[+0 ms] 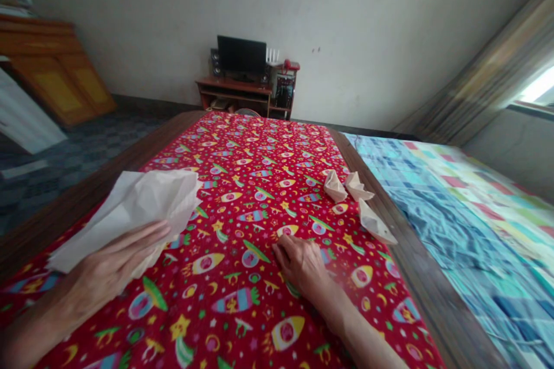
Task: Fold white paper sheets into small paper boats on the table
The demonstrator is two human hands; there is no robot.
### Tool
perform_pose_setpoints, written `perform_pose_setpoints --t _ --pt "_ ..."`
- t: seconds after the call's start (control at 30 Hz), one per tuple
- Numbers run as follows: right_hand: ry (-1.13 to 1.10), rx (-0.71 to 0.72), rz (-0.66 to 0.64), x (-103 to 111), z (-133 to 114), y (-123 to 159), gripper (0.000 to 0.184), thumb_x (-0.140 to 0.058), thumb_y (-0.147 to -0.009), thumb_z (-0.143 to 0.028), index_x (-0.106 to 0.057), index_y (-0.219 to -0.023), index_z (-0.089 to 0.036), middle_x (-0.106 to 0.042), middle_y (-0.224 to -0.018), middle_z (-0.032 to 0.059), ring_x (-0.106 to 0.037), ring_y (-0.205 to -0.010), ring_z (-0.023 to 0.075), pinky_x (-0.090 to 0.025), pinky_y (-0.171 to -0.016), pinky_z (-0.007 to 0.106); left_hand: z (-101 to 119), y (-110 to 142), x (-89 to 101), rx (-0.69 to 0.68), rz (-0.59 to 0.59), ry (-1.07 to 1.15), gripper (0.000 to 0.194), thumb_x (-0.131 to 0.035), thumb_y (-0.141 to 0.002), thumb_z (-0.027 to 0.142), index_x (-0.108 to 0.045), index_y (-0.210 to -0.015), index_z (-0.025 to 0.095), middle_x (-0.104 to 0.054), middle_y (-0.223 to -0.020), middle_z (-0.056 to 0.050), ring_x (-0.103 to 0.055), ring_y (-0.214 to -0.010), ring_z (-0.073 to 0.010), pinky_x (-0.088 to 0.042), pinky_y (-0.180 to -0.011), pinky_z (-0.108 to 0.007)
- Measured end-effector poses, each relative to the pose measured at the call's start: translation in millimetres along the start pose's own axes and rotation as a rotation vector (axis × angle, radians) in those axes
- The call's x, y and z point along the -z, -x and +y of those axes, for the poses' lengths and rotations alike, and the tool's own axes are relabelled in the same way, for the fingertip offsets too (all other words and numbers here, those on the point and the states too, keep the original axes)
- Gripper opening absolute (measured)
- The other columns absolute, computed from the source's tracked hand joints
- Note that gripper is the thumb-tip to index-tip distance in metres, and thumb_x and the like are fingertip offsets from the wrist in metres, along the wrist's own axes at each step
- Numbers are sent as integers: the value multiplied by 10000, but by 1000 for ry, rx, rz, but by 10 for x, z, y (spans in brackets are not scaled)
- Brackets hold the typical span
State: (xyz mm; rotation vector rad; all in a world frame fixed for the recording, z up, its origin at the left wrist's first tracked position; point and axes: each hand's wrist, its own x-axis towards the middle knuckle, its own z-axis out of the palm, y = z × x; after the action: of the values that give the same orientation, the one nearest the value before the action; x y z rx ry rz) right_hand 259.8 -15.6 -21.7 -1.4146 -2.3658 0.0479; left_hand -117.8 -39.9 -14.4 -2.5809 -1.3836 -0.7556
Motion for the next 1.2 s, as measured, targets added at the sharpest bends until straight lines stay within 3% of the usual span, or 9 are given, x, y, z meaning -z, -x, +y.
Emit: perform_pose_setpoints --t 0.23,0.33,0.4,0.47,0.57,0.7,0.83,1.0,1.2 --pt "-20 33 87 -8 14 24 232 -428 -944 -266 -599 -812 -181 -604 -663 16 -557 -560 118 -356 -518 219 615 -531 66 -232 -51 37 374 -399 -928 123 -561 -1256 205 -579 -1304 -45 -539 -1197 -188 -490 -988 -336" --pt "-62 109 191 1 -5 58 303 -460 -929 -262 -546 -1207 -176 -635 -1057 111 -620 -913 185 -496 -712 265 875 -725 -80 -301 -105 65 297 -431 -924 130 -608 -1157 181 -644 -1200 -47 -595 -1106 -204 -523 -917 -361" --pt "-62 221 195 3 -31 72 490 -522 -897 -287 -424 -1363 -171 -506 -1313 169 -516 -1172 251 -493 -885 365 1012 -822 -192 -313 -122 95 232 -475 -920 170 -620 -1101 181 -668 -1138 -43 -613 -1064 -215 -535 -874 -361" --pt "-38 315 164 4 -58 72 525 -554 -874 -281 -428 -1372 -175 -417 -1409 188 -422 -1278 294 -446 -973 457 1122 -889 -284 -294 -184 129 201 -500 -920 210 -614 -1085 193 -684 -1045 -32 -634 -991 -207 -540 -834 -355" --pt "-84 385 118 20 -79 50 378 -500 -893 -202 -550 -1268 -194 -538 -1318 164 -510 -1211 265 -459 -967 459 1228 -928 -352 -292 -251 187 188 -503 -922 231 -608 -1075 198 -684 -991 -22 -640 -931 -197 -540 -807 -349" --pt "-284 391 93 59 -50 35 335 -408 -915 -113 -633 -1150 -190 -679 -1122 107 -631 -1050 193 -534 -871 348 1179 -857 -332 -282 -208 230 320 -556 -882 200 -554 -1202 177 -656 -1148 -56 -615 -1032 -211 -521 -881 -357" --pt "-416 401 106 59 13 71 343 -437 -894 -112 -624 -1174 -178 -682 -1122 111 -631 -1064 194 -534 -896 354 927 -704 -307 -244 -133 246 401 -526 -837 91 -558 -1228 170 -640 -1200 -71 -586 -1111 -210 -504 -936 -360" --pt "-512 380 68 33 50 146 359 -482 -878 -107 -604 -1205 -191 -675 -1143 98 -614 -1099 189 -526 -920 340 726 -580 -366 -240 -37 305 360 -471 -853 71 -620 -1165 170 -665 -1156 -75 -596 -1106 -184 -521 -926 -321" --pt "-511 404 66 64 22 227 378 -504 -840 -66 -606 -1183 -187 -698 -1088 82 -630 -1062 187 -523 -904 338 801 -548 -420 -295 20 346 304 -416 -890 69 -656 -1045 174 -719 -998 -44 -653 -970 -168 -547 -852 -307"
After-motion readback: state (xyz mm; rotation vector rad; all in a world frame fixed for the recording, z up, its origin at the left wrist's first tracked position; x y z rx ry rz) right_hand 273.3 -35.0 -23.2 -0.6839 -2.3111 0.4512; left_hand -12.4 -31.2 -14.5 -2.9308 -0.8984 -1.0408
